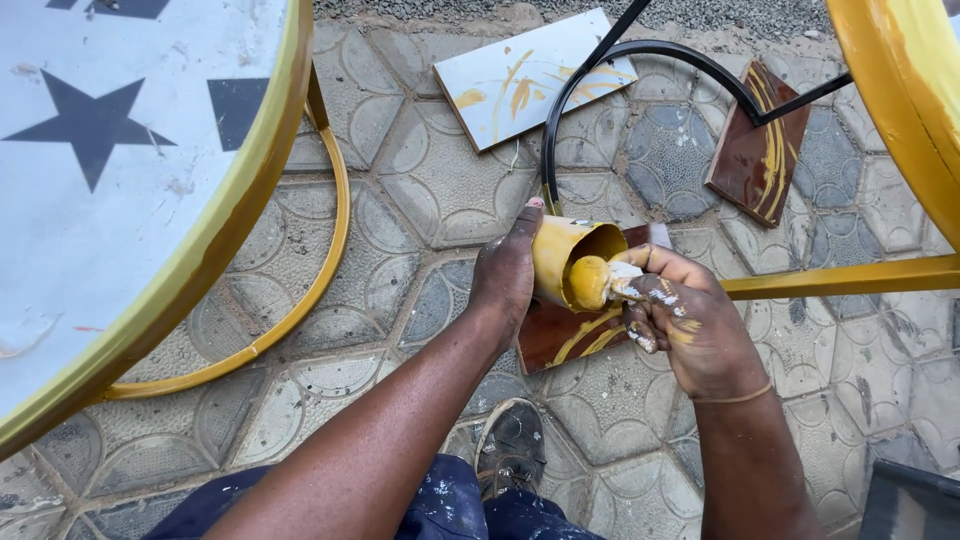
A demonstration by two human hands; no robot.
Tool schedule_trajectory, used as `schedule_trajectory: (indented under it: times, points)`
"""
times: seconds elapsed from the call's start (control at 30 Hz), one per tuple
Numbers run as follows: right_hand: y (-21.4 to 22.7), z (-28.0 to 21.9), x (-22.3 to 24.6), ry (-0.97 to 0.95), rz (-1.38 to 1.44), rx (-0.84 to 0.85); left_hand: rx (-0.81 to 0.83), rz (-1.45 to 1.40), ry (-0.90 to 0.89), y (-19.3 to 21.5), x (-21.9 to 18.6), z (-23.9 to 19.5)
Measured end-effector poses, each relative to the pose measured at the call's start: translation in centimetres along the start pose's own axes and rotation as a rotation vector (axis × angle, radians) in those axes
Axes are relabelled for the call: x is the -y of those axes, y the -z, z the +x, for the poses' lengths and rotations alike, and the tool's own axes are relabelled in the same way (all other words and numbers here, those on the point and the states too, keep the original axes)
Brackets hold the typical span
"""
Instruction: The person sits on a tiled floor and uses a yellow paint can and a cloth to apply yellow paint to the metal legs and edges of round tables. The person repeatedly dips the cloth into the can and wipes the paint onto the furniture.
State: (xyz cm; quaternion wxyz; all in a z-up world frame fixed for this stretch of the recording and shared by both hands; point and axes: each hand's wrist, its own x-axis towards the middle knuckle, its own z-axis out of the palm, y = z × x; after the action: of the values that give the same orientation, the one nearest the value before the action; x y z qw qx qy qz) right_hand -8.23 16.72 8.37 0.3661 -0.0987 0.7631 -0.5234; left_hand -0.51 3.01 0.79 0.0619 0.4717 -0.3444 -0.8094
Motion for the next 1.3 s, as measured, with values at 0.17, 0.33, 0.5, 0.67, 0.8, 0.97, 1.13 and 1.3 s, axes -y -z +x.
schedule_trajectory:
  times: [0.17,0.33,0.5,0.67,0.8,0.97,1.13,1.3]
  points:
    - [2.1,1.0,-2.4,0.004,0.059,-0.056,0.016,0.021,0.010,-0.3,-0.1,-0.8]
    - [1.4,0.7,-1.8,0.022,0.093,-0.051,0.011,0.033,0.011,-0.5,-0.7,-2.0]
    - [0.3,0.1,-0.1,-0.025,0.150,0.031,0.024,0.027,-0.025,-1.1,-0.5,-1.7]
    - [1.9,1.4,-1.7,-0.107,0.252,0.019,0.024,0.053,-0.064,-1.0,-1.4,-3.1]
    - [3.1,2.2,-3.2,-0.183,0.291,-0.013,0.006,0.088,-0.072,-1.1,-1.6,-3.6]
    - [3.1,2.3,-3.1,-0.153,0.251,-0.014,0.010,0.094,-0.090,-1.0,-1.2,-3.2]
    - [1.6,1.8,-2.1,-0.087,0.155,-0.030,0.011,0.114,-0.118,-0.9,-0.5,-2.4]
    - [1.6,1.2,-1.8,-0.119,0.217,-0.012,0.000,0.096,-0.140,-1.1,-0.7,-2.1]
